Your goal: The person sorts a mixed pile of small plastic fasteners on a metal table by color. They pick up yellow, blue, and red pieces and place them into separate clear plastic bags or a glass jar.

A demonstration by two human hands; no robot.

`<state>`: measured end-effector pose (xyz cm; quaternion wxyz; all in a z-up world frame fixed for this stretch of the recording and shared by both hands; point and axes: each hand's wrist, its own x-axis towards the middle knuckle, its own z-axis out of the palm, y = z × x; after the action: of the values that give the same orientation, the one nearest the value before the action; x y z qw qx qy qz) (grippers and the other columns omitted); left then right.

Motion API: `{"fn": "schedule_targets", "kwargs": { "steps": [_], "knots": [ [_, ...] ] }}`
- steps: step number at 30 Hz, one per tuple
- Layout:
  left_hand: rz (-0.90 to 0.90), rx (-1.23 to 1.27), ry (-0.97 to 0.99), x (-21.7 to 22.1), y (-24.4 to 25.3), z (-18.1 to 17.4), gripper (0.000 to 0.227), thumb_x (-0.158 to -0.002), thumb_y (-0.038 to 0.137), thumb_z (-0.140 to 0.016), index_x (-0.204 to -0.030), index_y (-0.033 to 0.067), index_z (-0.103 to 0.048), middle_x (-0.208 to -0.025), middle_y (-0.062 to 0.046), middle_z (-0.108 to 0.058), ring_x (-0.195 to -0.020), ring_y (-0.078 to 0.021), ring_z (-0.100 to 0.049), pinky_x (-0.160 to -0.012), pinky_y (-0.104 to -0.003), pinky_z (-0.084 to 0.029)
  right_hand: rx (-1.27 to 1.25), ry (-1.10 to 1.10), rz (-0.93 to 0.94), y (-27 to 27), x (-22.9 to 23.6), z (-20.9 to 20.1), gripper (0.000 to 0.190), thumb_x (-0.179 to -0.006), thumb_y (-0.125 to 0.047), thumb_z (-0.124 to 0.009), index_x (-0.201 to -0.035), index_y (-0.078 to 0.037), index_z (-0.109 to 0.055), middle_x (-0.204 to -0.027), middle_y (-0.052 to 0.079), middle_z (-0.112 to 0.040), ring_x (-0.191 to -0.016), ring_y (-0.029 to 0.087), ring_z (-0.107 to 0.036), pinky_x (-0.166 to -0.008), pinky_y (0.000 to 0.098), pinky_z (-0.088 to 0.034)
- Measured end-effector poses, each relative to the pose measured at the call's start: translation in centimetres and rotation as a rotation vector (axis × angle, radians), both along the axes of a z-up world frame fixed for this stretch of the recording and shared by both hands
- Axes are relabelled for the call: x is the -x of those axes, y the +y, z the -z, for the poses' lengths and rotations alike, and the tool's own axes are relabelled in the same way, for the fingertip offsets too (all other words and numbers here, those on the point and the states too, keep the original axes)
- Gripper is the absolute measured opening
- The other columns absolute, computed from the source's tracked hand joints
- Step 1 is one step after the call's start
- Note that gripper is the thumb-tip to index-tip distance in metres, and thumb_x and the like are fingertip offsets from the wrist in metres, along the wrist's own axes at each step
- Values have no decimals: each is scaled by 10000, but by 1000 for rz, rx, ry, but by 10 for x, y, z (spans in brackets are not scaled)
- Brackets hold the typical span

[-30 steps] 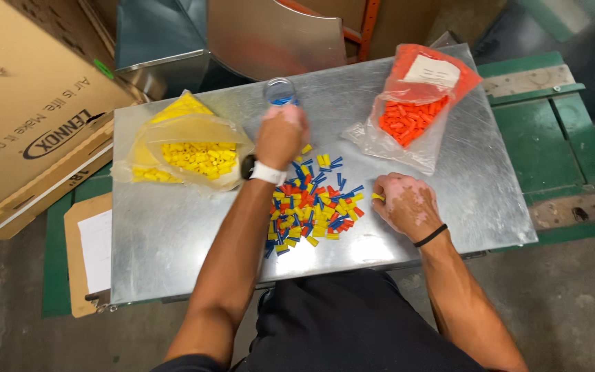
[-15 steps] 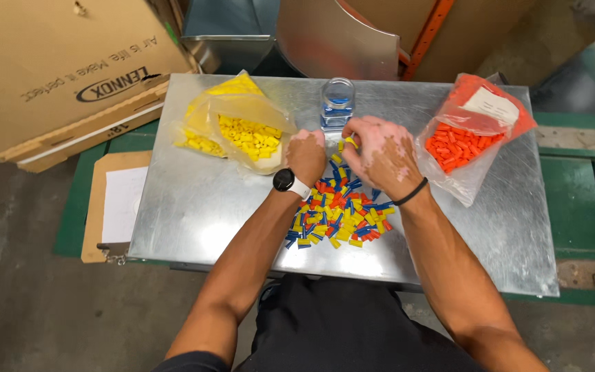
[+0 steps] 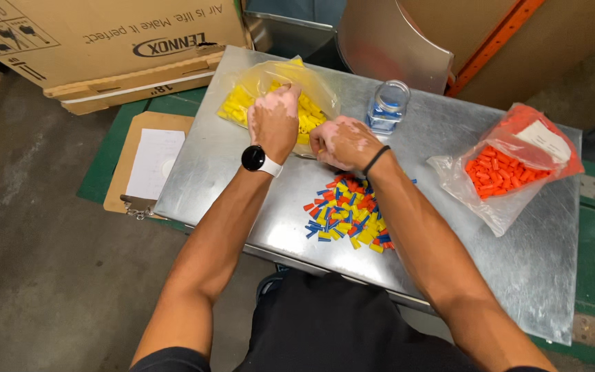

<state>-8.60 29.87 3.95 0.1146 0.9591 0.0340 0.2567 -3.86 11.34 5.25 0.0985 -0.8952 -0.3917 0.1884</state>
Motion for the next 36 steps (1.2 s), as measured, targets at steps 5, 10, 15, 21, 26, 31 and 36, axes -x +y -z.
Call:
{"fn": "schedule_targets", "kwargs": {
  "steps": [5, 10, 15, 21, 26, 31, 36],
  "knots": [
    [8, 29, -30, 12, -13, -9, 262, -1088, 94, -542, -1040, 174, -788, -850, -99, -797, -801, -389, -847, -673, -555, -681, -182, -254, 220, 22, -23, 24, 184, -1021, -412, -687, -1141, -310, -783, -1003, 111, -833, -1011, 417, -825, -881, 584, -668],
    [49, 42, 112, 53, -28, 14, 160, -1071, 149, -671, -1010, 214, -805, -938, -110, -808, -774, -416, -836, -631, -548, -679, -572, -368, 5, -42, -2, 7, 151, -1085, -203, -715, -1182, -220, -830, -1055, 55, -860, -1045, 350, -815, -952, 482, -636],
    [134, -44, 376, 66, -28, 74, 167, -996, 98, -658, -1046, 154, -807, -1184, -67, -810, -830, -404, -841, -693, -533, -685, -268, -341, 211, -93, 5, 13, 186, -1027, -324, -723, -1163, -265, -834, -958, 29, -859, -991, 378, -813, -918, 558, -648],
    [121, -73, 42, 23, 12, 27, 158, -1029, 107, -692, -952, 144, -825, -1001, -88, -728, -758, -434, -813, -626, -559, -660, -280, -248, 368, -79, 2, 15, 210, -1018, -438, -725, -1149, -330, -849, -897, -58, -849, -937, 341, -825, -901, 535, -662],
    [138, -22, -98, 21, 18, 21, 170, -1066, 221, -735, -910, 221, -805, -897, -58, -698, -726, -438, -787, -607, -570, -636, -269, -327, 459, -102, -2, 6, 199, -1075, -439, -715, -1103, -312, -866, -856, -79, -829, -883, 285, -829, -847, 467, -669],
    [101, 69, 277, 59, -20, 20, 205, -1078, 217, -655, -1004, 212, -846, -962, -49, -776, -776, -430, -827, -685, -560, -669, -97, -275, 606, -148, 6, 11, 276, -1011, -482, -745, -1114, -258, -868, -873, -23, -841, -949, 365, -830, -829, 552, -671],
    [122, 149, 393, 66, -49, 22, 269, -1031, 333, -769, -1255, 194, -824, -1079, -74, -796, -874, -429, -836, -747, -558, -674, 24, -256, 555, -168, 1, 68, 208, -984, -362, -750, -1141, -335, -883, -974, -9, -876, -1000, 377, -837, -905, 533, -683]
  ]
}}
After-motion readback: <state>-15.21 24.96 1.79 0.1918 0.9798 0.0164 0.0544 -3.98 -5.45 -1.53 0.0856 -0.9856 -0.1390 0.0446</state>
